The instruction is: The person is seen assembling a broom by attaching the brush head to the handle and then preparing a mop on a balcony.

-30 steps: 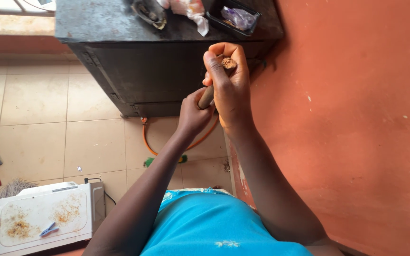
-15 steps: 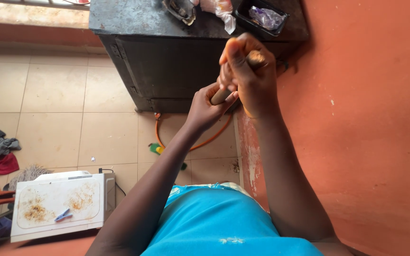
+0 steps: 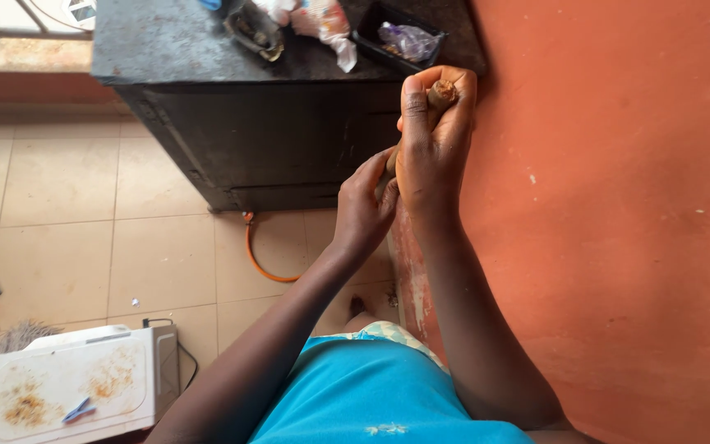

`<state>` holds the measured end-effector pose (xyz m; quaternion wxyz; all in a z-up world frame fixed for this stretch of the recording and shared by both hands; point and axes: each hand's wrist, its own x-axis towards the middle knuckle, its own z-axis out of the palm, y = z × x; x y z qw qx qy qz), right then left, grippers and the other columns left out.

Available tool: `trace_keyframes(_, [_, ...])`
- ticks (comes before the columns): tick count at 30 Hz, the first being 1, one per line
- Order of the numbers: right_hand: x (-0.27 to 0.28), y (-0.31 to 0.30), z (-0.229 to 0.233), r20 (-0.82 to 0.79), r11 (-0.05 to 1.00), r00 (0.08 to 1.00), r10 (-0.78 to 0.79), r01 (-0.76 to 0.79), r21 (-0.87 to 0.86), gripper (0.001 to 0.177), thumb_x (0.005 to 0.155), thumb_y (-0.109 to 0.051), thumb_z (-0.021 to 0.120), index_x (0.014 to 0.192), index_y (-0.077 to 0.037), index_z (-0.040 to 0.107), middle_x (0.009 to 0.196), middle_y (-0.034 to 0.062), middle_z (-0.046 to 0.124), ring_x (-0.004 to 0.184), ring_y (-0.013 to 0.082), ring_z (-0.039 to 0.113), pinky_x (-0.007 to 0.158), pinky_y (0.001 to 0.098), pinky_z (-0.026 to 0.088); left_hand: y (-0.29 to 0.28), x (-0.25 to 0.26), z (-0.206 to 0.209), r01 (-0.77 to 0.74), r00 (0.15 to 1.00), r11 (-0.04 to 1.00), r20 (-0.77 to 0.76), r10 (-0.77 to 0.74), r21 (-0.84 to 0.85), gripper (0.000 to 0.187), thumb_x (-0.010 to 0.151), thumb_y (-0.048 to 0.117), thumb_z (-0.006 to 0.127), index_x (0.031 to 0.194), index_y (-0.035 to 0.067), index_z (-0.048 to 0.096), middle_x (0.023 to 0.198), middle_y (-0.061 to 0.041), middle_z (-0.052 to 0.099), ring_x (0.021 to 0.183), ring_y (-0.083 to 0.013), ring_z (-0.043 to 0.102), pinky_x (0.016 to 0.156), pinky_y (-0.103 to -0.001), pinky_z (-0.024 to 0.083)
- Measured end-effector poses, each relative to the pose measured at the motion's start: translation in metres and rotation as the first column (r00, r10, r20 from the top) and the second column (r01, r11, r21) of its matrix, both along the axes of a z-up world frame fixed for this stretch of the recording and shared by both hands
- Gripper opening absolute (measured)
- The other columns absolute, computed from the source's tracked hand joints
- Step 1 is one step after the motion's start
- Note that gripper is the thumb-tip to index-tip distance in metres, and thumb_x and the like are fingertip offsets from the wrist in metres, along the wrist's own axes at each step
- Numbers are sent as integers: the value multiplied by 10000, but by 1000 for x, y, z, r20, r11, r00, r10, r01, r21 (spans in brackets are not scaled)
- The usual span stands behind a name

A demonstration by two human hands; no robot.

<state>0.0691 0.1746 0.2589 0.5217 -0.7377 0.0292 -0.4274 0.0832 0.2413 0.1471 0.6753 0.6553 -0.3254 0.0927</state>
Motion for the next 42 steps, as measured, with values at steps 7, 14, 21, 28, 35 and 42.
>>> trace_keyframes(7, [-8,-76,14,-22,984,999,-25,21,-177,89,1165,-111,531,1087,-85,496,917,-19,536,770,58,495,680,229,457,-69,1,17,81,992,985,-107,-65,154,554,904,-10,680,1445,30,566,1090,-177,647,893,-313,674,813,-385,552])
trace_keyframes(14, [3,-150,22,-54,972,998,-41,27,-235,94,1157,-158,528,1108,-78,525,858,-18,561,758,65,532,684,235,491,-145,22,17,176,982,979,-93,-166,105,540,886,-33,638,1418,26,571,1114,-154,674,930,-280,707,799,-365,588])
trace_keyframes(21, [28,-230,3,-179,965,978,109,-147,-216,149,1155,-203,492,1165,-76,571,859,-18,567,792,65,544,734,231,517,-208,48,-2,187,957,978,-240,-161,89,444,929,133,731,1353,62,620,1214,-130,715,1041,-250,745,849,-352,602])
trace_keyframes(28, [65,-263,-31,-246,956,960,133,-190,-223,136,1129,-183,503,1101,-92,600,832,-26,590,768,59,576,711,233,547,-233,72,-27,111,956,969,-291,-43,220,400,916,168,720,1294,56,649,1143,-141,747,1015,-271,750,860,-389,567])
trace_keyframes(35, [117,-273,-53,-219,952,970,106,-162,-258,124,1130,-180,503,1075,-109,589,798,-29,583,714,58,563,637,223,523,-236,91,-30,-31,932,932,-326,157,361,431,948,214,678,1362,113,609,1257,-140,690,1120,-298,696,895,-428,545])
trace_keyframes(42, [172,-288,-78,-210,936,965,155,-211,-282,92,1131,-145,500,1222,-139,504,847,-23,588,732,54,594,649,228,558,-244,134,-67,-54,930,939,-324,171,339,543,921,206,682,1443,139,548,1357,-125,668,1203,-285,680,985,-410,541])
